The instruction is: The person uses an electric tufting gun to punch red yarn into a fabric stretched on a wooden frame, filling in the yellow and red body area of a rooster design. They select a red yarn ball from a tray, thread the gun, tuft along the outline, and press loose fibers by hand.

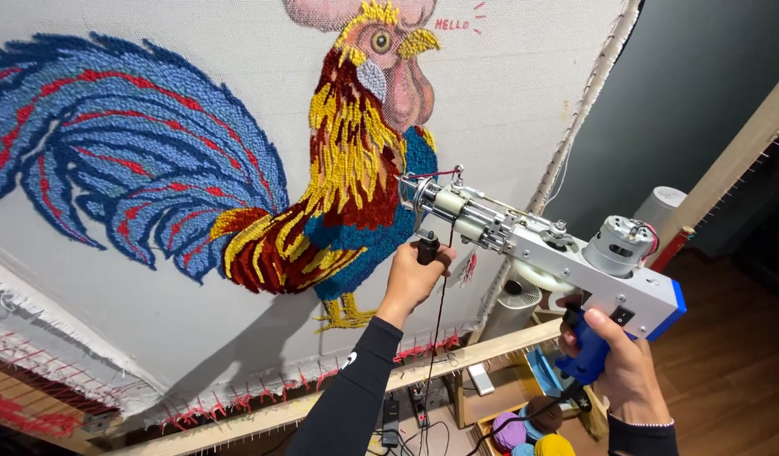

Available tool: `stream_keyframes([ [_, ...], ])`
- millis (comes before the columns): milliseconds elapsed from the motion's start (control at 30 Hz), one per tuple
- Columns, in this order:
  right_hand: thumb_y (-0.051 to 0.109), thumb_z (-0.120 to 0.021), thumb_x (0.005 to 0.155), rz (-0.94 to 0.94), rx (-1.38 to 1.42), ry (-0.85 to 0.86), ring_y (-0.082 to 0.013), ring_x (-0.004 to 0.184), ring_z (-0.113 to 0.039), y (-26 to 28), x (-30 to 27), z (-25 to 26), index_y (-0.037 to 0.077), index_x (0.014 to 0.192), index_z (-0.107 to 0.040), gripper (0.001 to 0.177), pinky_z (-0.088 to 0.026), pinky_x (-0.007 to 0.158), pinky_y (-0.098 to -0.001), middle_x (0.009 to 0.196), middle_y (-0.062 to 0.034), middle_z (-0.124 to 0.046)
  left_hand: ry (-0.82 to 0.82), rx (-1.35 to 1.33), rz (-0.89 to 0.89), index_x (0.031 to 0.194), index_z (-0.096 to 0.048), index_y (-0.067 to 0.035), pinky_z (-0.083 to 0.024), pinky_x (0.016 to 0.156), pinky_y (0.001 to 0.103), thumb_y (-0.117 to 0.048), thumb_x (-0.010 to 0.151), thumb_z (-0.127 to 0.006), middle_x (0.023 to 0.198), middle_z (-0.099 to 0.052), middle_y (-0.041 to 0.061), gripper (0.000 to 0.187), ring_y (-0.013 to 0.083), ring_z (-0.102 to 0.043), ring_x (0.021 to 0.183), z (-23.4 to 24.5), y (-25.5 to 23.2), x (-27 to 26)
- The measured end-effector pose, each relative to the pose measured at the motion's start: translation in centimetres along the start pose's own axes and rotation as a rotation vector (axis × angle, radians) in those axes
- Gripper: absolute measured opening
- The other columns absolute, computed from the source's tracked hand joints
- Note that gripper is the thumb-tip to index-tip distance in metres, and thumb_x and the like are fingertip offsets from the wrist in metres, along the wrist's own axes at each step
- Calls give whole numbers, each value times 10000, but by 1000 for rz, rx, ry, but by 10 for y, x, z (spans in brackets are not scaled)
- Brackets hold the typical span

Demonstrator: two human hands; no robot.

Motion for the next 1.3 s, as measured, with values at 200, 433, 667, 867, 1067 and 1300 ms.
stream_keyframes([
  [200, 245, -723, 842, 7, -18, -8, -186, 719, -587, 9, -2, -21, -27, 1254, -567, 518, -480, 543, -322, 1066, -179, -680, -8, 150, 48, 907, -762, 18, -552, 628, 288, -188, 888, -769, 761, -735, 65, 207, 121, -699, 661, 10, -14, -6],
  [433, 261, -712, 854, 24, -29, -26, -192, 726, -588, 10, -3, -31, -4, 1328, -543, 568, -478, 536, -317, 1065, -187, -672, 42, 205, 4, 829, -728, 15, -545, 638, 290, -105, 855, -730, 785, -753, 52, 123, 105, -701, 683, 16, -14, 2],
  [667, 257, -702, 883, 38, 48, 4, -205, 732, -584, 7, -2, -35, -7, 1349, -526, 564, -464, 548, -327, 1092, -185, -656, 108, 37, 2, 930, -709, 35, -556, 626, 288, -63, 889, -703, 852, -744, 68, 107, 114, -673, 704, 10, -19, 7],
  [867, 269, -694, 892, 15, 49, 10, -200, 725, -573, 1, -1, -32, -16, 1344, -533, 558, -463, 557, -332, 1108, -194, -662, 136, -52, 31, 1033, -736, 30, -575, 633, 283, -57, 918, -646, 948, -776, 62, 170, 96, -705, 798, 10, -18, 7],
  [1067, 282, -719, 901, -33, 112, 114, -187, 731, -544, -8, -3, -31, -121, 1321, -555, 605, -449, 590, -330, 944, -171, -615, 84, 6, 30, 1063, -775, 13, -519, 564, 265, -110, 942, -696, 904, -755, 69, 190, 93, -628, 686, 10, -16, 5],
  [1300, 286, -732, 879, -91, 82, 119, -208, 670, -514, -15, -12, -30, -155, 1278, -570, 616, -470, 637, -376, 772, -142, -547, 80, 32, 21, 1075, -774, -28, -459, 516, 220, -118, 929, -680, 940, -783, 37, 195, 39, -622, 698, 10, -24, 6],
])
Point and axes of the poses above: each hand's wrist, its own x-axis towards the middle knuckle, its own z-axis out of the back of the hand, y = z × x, the point moved 9 cm from there along x, towards the middle knuckle
